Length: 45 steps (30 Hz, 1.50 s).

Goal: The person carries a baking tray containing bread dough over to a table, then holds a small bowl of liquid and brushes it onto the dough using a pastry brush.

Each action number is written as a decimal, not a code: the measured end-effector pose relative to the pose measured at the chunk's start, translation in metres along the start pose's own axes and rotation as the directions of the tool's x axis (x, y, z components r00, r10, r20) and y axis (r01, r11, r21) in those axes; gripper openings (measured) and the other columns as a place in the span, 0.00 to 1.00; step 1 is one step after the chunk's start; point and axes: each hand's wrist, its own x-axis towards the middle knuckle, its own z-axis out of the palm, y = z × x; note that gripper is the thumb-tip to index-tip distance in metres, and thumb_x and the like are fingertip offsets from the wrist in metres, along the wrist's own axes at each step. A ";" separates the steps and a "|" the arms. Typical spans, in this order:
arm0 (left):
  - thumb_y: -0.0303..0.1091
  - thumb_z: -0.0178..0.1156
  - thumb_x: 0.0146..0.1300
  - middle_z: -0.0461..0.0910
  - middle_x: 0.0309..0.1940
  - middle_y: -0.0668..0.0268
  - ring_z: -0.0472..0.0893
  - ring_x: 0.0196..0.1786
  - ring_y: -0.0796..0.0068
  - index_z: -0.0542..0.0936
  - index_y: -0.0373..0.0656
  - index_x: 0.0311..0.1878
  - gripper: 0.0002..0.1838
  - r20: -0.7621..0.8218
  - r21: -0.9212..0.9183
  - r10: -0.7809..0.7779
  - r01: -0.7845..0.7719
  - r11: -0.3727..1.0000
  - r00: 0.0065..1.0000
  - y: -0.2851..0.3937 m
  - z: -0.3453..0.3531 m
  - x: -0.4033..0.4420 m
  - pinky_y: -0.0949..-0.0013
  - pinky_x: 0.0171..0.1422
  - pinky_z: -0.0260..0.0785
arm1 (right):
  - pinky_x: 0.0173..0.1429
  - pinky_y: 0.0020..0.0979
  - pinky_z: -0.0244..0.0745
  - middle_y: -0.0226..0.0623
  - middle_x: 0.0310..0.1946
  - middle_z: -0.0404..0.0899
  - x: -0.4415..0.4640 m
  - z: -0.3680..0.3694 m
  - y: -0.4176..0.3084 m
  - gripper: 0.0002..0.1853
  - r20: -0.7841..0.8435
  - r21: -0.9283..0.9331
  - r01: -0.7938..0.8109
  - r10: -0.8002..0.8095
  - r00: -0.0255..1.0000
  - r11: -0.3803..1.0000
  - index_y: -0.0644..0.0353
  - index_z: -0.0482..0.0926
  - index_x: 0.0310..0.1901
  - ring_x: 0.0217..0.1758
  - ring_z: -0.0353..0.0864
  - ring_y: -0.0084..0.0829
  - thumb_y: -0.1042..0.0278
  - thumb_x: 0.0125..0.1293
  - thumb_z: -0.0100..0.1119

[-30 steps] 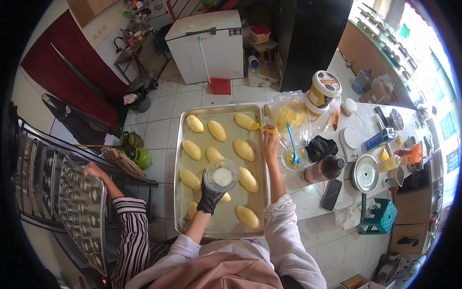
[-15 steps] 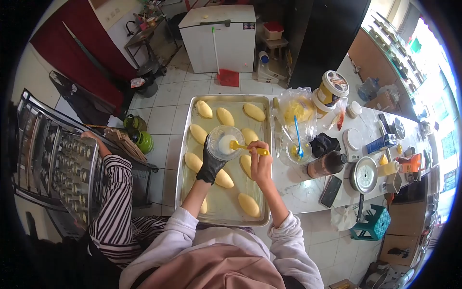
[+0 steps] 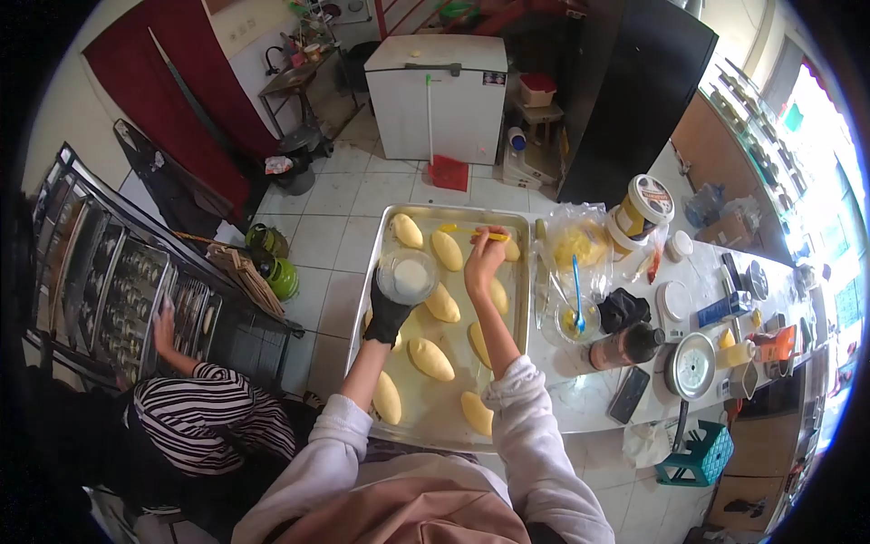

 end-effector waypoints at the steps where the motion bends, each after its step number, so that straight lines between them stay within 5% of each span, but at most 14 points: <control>1: 0.41 0.61 0.51 0.66 0.55 0.63 0.66 0.58 0.65 0.62 0.45 0.59 0.32 -0.013 0.210 0.101 -0.096 0.973 0.995 0.003 0.008 -0.009 0.54 0.59 0.65 | 0.35 0.25 0.69 0.38 0.30 0.72 0.001 0.005 0.010 0.03 0.003 0.006 0.003 -0.003 1.000 1.000 0.65 0.65 0.36 0.27 0.71 0.24 0.74 0.66 0.43; 5: 0.22 0.74 0.29 0.67 0.52 0.61 0.70 0.53 0.70 0.61 0.41 0.57 0.47 -0.001 0.351 0.242 -0.226 0.909 0.970 0.011 -0.012 -0.020 0.67 0.57 0.68 | 0.35 0.28 0.68 0.39 0.28 0.71 -0.011 0.002 0.053 0.03 0.131 -0.202 0.001 0.026 0.991 0.979 0.65 0.64 0.36 0.27 0.71 0.28 0.76 0.64 0.45; 7: 0.22 0.73 0.31 0.68 0.51 0.62 0.71 0.51 0.71 0.62 0.41 0.56 0.44 0.002 0.540 0.322 -0.272 0.796 0.947 0.011 -0.032 -0.020 0.67 0.57 0.68 | 0.35 0.29 0.68 0.41 0.27 0.71 -0.017 -0.008 0.051 0.03 0.133 -0.281 0.083 -0.046 0.990 0.956 0.66 0.64 0.37 0.27 0.70 0.31 0.78 0.63 0.45; 9: 0.48 0.40 0.65 0.69 0.53 0.63 0.69 0.57 0.64 0.68 0.49 0.55 0.21 0.087 0.410 0.270 -0.281 0.868 0.959 0.011 -0.052 -0.024 0.51 0.57 0.66 | 0.34 0.30 0.67 0.42 0.27 0.71 -0.023 -0.020 0.036 0.03 0.169 -0.325 0.136 -0.084 0.982 0.936 0.66 0.64 0.36 0.27 0.70 0.32 0.78 0.63 0.45; 23: 0.45 0.41 0.65 0.68 0.53 0.64 0.68 0.57 0.64 0.65 0.46 0.56 0.20 -0.057 0.474 0.265 -0.207 0.856 0.963 0.014 -0.058 -0.036 0.53 0.59 0.65 | 0.35 0.37 0.67 0.48 0.31 0.70 -0.023 0.003 0.035 0.05 0.348 -0.335 0.284 -0.162 0.923 0.899 0.65 0.62 0.39 0.31 0.73 0.45 0.75 0.65 0.44; 26: 0.33 0.57 0.56 0.67 0.54 0.62 0.68 0.56 0.67 0.63 0.44 0.57 0.25 -0.082 -0.113 0.034 -0.043 0.993 0.996 0.022 -0.054 -0.044 0.58 0.59 0.66 | 0.34 0.41 0.67 0.50 0.29 0.71 -0.032 -0.018 0.023 0.04 0.447 -0.367 0.262 -0.078 0.891 0.892 0.65 0.62 0.40 0.31 0.72 0.51 0.76 0.65 0.42; 28: 0.48 0.40 0.65 0.67 0.56 0.62 0.68 0.58 0.62 0.66 0.47 0.56 0.22 0.112 0.659 0.351 -0.334 0.674 0.929 0.016 -0.058 -0.044 0.50 0.60 0.63 | 0.34 0.40 0.67 0.50 0.29 0.71 -0.036 -0.027 0.013 0.04 0.439 -0.386 0.245 -0.056 0.897 0.889 0.65 0.62 0.40 0.30 0.73 0.50 0.76 0.65 0.43; 29: 0.48 0.40 0.65 0.67 0.56 0.62 0.68 0.58 0.62 0.66 0.47 0.56 0.22 0.114 0.657 0.351 -0.336 0.675 0.929 0.016 -0.057 -0.044 0.50 0.60 0.63 | 0.35 0.39 0.68 0.50 0.29 0.72 -0.035 -0.029 0.010 0.04 0.428 -0.405 0.226 -0.035 0.903 0.886 0.65 0.62 0.40 0.30 0.73 0.50 0.76 0.65 0.43; 33: 0.49 0.39 0.65 0.66 0.57 0.61 0.67 0.59 0.60 0.66 0.47 0.57 0.23 0.151 0.449 0.258 -0.299 0.842 0.954 0.013 -0.054 -0.046 0.50 0.61 0.62 | 0.34 0.36 0.70 0.48 0.29 0.73 -0.022 -0.003 0.016 0.06 0.383 -0.346 0.376 -0.236 0.893 0.860 0.66 0.62 0.40 0.29 0.76 0.44 0.75 0.64 0.45; 35: 0.48 0.39 0.65 0.66 0.57 0.61 0.66 0.59 0.60 0.66 0.47 0.57 0.22 0.188 0.341 0.195 -0.251 0.906 0.963 0.012 -0.051 -0.044 0.50 0.61 0.62 | 0.34 0.32 0.71 0.45 0.28 0.73 -0.015 0.013 0.043 0.07 0.346 -0.188 0.111 -0.041 0.938 0.976 0.67 0.63 0.39 0.31 0.77 0.37 0.75 0.63 0.48; 38: 0.45 0.40 0.65 0.67 0.56 0.62 0.67 0.59 0.61 0.66 0.47 0.57 0.20 -0.124 0.020 0.005 -0.003 1.000 0.992 0.009 -0.049 -0.043 0.51 0.59 0.65 | 0.34 0.30 0.72 0.42 0.28 0.74 -0.007 0.016 0.066 0.06 0.310 -0.217 0.083 -0.012 0.951 0.973 0.66 0.65 0.38 0.30 0.78 0.32 0.74 0.63 0.49; 41: 0.43 0.41 0.64 0.67 0.55 0.62 0.68 0.58 0.63 0.66 0.47 0.56 0.20 0.113 0.763 0.383 -0.327 0.558 0.917 0.001 -0.065 -0.045 0.52 0.58 0.66 | 0.34 0.29 0.73 0.41 0.26 0.74 -0.006 0.011 0.075 0.05 0.192 -0.236 0.119 -0.074 0.979 0.964 0.66 0.66 0.37 0.28 0.78 0.31 0.74 0.64 0.49; 43: 0.41 0.42 0.64 0.68 0.53 0.63 0.69 0.56 0.65 0.66 0.47 0.56 0.19 -0.165 0.044 0.018 -0.011 0.999 0.986 0.002 -0.073 -0.042 0.54 0.57 0.67 | 0.33 0.28 0.73 0.39 0.25 0.74 -0.005 0.001 0.073 0.06 0.138 -0.206 0.015 0.013 0.990 0.978 0.66 0.67 0.37 0.27 0.78 0.31 0.74 0.63 0.51; 45: 0.42 0.42 0.64 0.68 0.53 0.63 0.69 0.56 0.65 0.66 0.47 0.56 0.19 -0.136 0.117 0.052 -0.036 0.992 0.989 -0.002 -0.072 -0.043 0.54 0.57 0.68 | 0.32 0.28 0.73 0.39 0.24 0.74 -0.007 -0.011 0.067 0.07 0.125 -0.226 0.084 -0.057 0.991 0.971 0.66 0.66 0.36 0.27 0.78 0.30 0.73 0.63 0.52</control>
